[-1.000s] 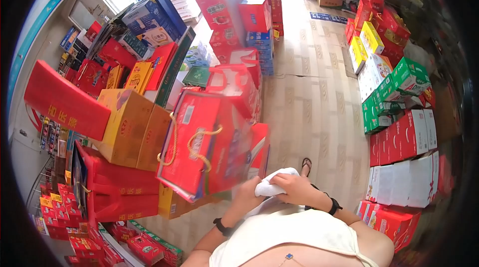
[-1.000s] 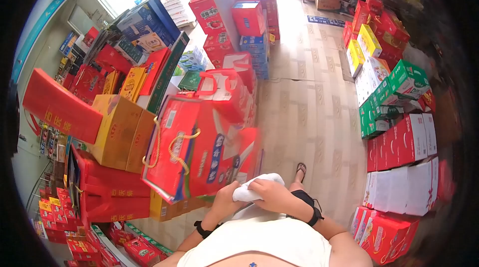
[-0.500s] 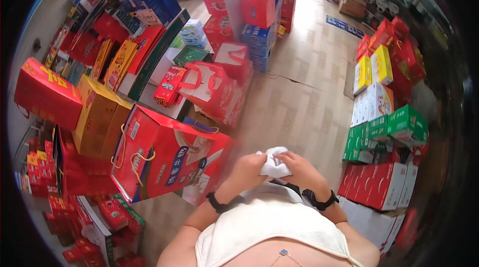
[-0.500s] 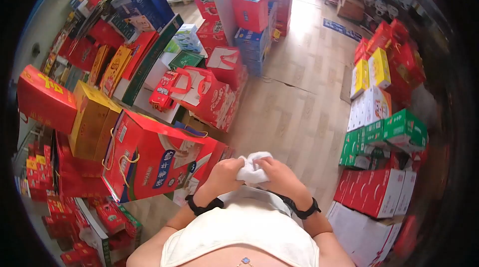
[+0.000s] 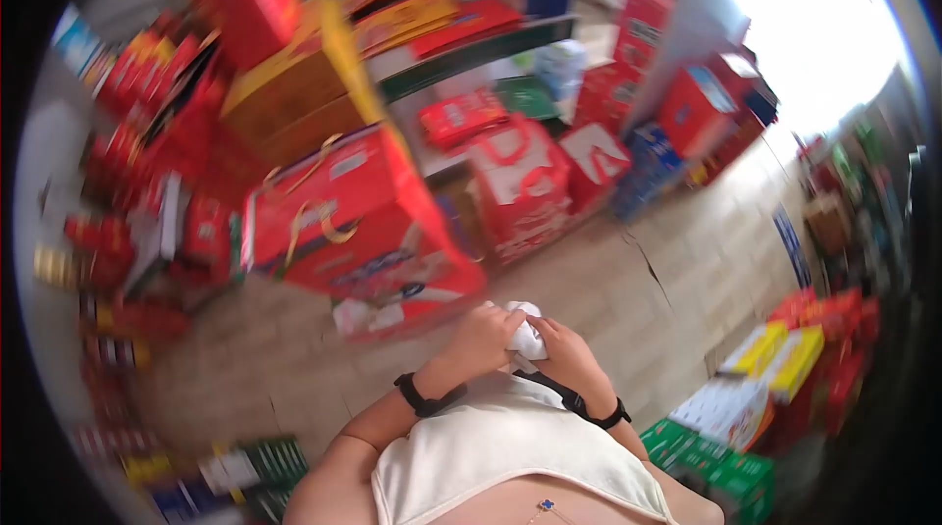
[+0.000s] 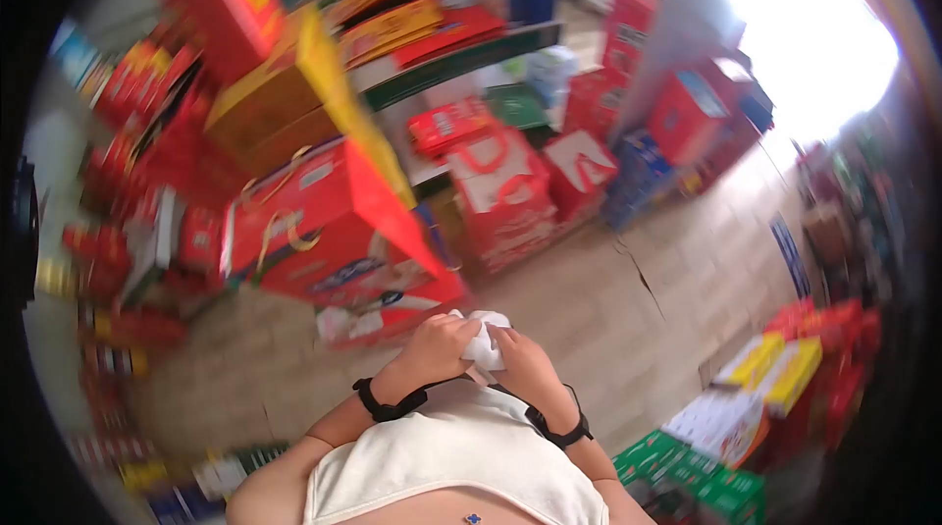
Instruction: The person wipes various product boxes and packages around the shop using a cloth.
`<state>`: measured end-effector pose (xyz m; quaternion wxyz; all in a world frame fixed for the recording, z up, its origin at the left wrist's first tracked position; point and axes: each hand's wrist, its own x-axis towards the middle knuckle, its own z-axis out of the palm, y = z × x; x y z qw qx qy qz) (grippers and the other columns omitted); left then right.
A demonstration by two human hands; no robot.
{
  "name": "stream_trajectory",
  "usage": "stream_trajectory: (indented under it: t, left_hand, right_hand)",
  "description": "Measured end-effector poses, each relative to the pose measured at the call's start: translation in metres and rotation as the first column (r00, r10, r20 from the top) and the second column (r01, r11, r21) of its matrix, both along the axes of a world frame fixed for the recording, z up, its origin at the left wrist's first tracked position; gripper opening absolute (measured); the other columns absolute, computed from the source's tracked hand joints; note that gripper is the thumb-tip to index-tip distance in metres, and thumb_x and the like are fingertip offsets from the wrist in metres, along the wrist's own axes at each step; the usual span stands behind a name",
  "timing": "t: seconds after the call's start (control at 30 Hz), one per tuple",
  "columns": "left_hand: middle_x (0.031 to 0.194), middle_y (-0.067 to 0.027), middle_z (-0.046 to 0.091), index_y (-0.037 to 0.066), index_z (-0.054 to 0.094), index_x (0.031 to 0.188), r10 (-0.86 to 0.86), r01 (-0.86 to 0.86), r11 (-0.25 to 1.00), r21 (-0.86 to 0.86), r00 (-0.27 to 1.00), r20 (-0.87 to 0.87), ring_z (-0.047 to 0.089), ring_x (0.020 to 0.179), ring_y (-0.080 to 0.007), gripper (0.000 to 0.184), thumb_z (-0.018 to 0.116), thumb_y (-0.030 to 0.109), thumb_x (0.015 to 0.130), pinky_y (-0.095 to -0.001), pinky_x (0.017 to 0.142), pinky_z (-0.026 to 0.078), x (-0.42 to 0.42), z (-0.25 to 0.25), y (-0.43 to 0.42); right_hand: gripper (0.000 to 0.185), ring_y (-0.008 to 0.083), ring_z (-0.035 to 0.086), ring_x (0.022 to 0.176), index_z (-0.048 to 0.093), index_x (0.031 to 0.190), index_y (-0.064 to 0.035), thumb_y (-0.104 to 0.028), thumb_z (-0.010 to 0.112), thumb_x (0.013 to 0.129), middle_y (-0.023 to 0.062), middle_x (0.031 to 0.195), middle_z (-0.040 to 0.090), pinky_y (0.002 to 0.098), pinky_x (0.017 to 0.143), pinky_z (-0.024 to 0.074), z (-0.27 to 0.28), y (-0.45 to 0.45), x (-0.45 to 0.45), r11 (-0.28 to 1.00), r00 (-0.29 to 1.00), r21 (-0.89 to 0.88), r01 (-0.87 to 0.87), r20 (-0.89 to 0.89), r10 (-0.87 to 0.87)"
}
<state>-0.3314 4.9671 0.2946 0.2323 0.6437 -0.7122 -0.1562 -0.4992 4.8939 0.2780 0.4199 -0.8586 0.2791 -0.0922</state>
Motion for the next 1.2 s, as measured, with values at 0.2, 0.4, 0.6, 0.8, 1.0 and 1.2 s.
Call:
stream_trajectory:
  t: [0.2, 0.4, 0.6, 0.8, 1.0, 1.2]
  left_hand:
    - [0.080, -0.0154, 0.063, 0.004, 0.056, 0.098, 0.599, -0.596, 0.800, 0.063, 0.800, -0.037, 0.061, 0.079, -0.0334, 0.036, 0.064, 0.007, 0.062, -0.0418, 0.070, 0.047, 0.020, 0.013, 0.117]
    - [0.082, -0.0139, 0.064, 0.007, 0.057, 0.105, 0.887, -0.876, 0.455, 0.161, 0.462, 0.008, 0.062, 0.077, -0.0335, 0.041, 0.065, 0.011, 0.065, -0.0440, 0.064, 0.046, 0.077, 0.016, 0.247]
    - [0.080, -0.0146, 0.061, 0.005, 0.055, 0.097, 0.951, -0.939, 0.306, 0.156, 0.309, -0.007, 0.059, 0.078, -0.0340, 0.034, 0.064, 0.010, 0.064, -0.0454, 0.066, 0.047, 0.189, -0.009, 0.387]
    - [0.076, -0.0145, 0.060, 0.004, 0.054, 0.088, 0.962, -0.954, 0.260, 0.147, 0.243, -0.125, 0.058, 0.073, -0.0348, 0.028, 0.064, 0.007, 0.061, -0.0432, 0.063, 0.046, 0.312, -0.002, 0.477]
    - [0.074, -0.0138, 0.060, 0.006, 0.055, 0.084, 0.950, -0.956, 0.288, 0.060, 0.277, -0.146, 0.059, 0.072, -0.0339, 0.027, 0.064, 0.006, 0.058, -0.0423, 0.061, 0.047, 0.483, -0.001, 0.507]
    - [0.073, -0.0144, 0.060, 0.005, 0.055, 0.085, 0.936, -0.931, 0.343, -0.125, 0.350, -0.035, 0.058, 0.072, -0.0359, 0.028, 0.064, 0.006, 0.058, -0.0437, 0.060, 0.046, 0.684, 0.040, 0.498]
  right_hand:
    - [0.056, 0.0399, 0.058, 0.092, 0.048, 0.123, -0.0003, -0.010, 0.064, 0.070, 0.0213, 0.105, 0.060, 0.0440, 0.077, 0.0477, -0.005, 0.050, 0.086, 0.876, 0.877, 0.055, -0.480, -0.004, 0.481]
    - [0.056, 0.0400, 0.058, 0.093, 0.048, 0.126, -0.0011, -0.010, 0.062, 0.073, 0.0215, 0.105, 0.060, 0.0439, 0.078, 0.0475, -0.006, 0.163, 0.198, 0.683, 0.687, 0.072, -0.727, 0.062, 0.724]
    - [0.054, 0.0392, 0.057, 0.098, 0.047, 0.128, -0.0039, -0.011, 0.058, 0.076, 0.0209, 0.109, 0.059, 0.0433, 0.082, 0.0458, -0.020, 0.291, 0.346, 0.512, 0.515, 0.093, -0.854, 0.017, 0.857]
    - [0.052, 0.0389, 0.056, 0.096, 0.046, 0.126, -0.0001, -0.007, 0.058, 0.076, 0.0214, 0.110, 0.057, 0.0430, 0.084, 0.0453, -0.002, 0.380, 0.469, 0.517, 0.516, 0.150, -0.843, -0.049, 0.855]
    - [0.053, 0.0386, 0.056, 0.100, 0.045, 0.128, -0.0005, -0.009, 0.057, 0.077, 0.0215, 0.113, 0.057, 0.0432, 0.084, 0.0447, -0.020, 0.400, 0.640, 0.440, 0.442, 0.088, -0.894, -0.002, 0.897]
    - [0.057, 0.0373, 0.057, 0.099, 0.039, 0.134, -0.0030, -0.006, 0.054, 0.078, 0.0191, 0.115, 0.057, 0.0427, 0.083, 0.0458, 0.009, 0.396, 0.832, 0.531, 0.549, 0.142, -0.835, 0.170, 0.818]
